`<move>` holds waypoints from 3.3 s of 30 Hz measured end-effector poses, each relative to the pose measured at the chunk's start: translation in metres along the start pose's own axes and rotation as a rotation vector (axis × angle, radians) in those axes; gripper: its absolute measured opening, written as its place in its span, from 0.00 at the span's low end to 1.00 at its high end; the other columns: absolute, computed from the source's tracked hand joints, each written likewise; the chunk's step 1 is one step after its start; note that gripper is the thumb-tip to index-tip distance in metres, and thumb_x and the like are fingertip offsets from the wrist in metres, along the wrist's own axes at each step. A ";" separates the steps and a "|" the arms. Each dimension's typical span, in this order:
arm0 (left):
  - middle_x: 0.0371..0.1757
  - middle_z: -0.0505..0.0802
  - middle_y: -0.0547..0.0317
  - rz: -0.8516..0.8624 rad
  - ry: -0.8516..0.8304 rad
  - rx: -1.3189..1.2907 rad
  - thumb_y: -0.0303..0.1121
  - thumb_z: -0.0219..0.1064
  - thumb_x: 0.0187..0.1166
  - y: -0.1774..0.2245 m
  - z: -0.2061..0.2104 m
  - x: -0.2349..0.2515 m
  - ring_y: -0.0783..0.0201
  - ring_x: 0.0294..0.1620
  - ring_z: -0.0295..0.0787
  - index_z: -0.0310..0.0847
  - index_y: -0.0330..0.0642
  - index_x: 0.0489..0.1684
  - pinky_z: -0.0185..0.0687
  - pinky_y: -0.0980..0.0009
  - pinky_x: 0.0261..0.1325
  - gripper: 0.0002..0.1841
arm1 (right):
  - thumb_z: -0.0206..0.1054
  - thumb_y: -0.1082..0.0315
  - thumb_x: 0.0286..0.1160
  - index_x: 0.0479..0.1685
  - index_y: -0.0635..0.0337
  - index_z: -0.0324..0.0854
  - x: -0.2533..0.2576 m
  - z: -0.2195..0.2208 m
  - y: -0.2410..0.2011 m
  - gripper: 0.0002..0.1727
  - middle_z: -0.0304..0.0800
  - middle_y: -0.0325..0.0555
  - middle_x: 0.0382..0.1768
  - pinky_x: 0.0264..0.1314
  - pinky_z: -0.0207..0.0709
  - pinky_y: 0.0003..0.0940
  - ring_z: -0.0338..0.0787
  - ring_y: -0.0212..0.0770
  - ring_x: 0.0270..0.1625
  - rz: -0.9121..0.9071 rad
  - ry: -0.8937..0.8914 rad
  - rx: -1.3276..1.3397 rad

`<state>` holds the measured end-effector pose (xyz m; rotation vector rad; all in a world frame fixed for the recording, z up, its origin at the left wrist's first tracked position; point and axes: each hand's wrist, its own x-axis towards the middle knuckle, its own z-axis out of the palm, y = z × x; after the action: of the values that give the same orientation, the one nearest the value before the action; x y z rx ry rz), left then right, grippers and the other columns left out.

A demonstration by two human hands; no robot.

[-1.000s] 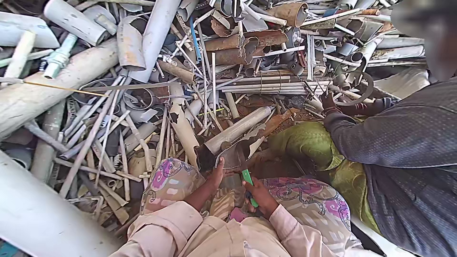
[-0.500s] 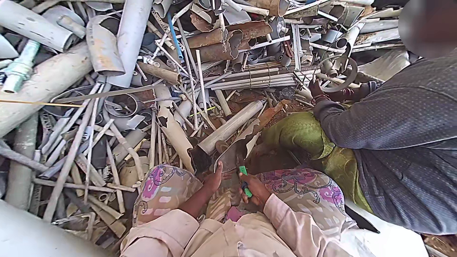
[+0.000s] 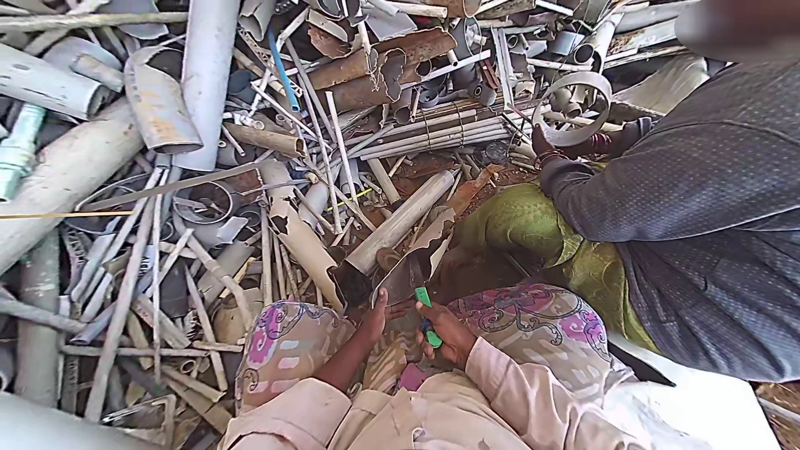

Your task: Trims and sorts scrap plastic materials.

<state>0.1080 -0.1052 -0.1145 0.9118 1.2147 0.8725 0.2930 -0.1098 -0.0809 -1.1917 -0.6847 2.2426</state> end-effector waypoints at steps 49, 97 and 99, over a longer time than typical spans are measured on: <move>0.79 0.75 0.28 -0.019 0.036 0.182 0.37 0.36 0.96 0.001 0.008 -0.011 0.48 0.73 0.83 0.48 0.27 0.88 0.77 0.60 0.75 0.28 | 0.41 0.52 0.98 0.55 0.59 0.65 0.026 -0.011 0.000 0.18 0.73 0.43 0.18 0.09 0.71 0.26 0.74 0.35 0.10 0.065 0.238 -0.031; 0.62 0.86 0.36 -0.013 0.123 -0.127 0.59 0.12 0.87 0.005 0.011 0.004 0.57 0.49 0.92 0.47 0.27 0.83 0.88 0.64 0.53 0.44 | 0.49 0.53 0.97 0.61 0.59 0.67 0.006 0.010 -0.005 0.17 0.77 0.43 0.22 0.16 0.74 0.28 0.79 0.36 0.14 -0.020 0.083 -0.301; 0.61 0.88 0.38 -0.015 0.136 -0.133 0.60 0.12 0.87 0.006 0.011 0.003 0.57 0.49 0.93 0.48 0.29 0.83 0.88 0.64 0.52 0.44 | 0.50 0.53 0.97 0.63 0.59 0.67 0.010 0.007 0.000 0.18 0.77 0.44 0.23 0.17 0.75 0.29 0.78 0.36 0.14 -0.021 0.079 -0.331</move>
<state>0.1191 -0.1015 -0.1083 0.7450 1.2624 1.0035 0.2825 -0.1049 -0.0831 -1.4108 -1.0610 2.1060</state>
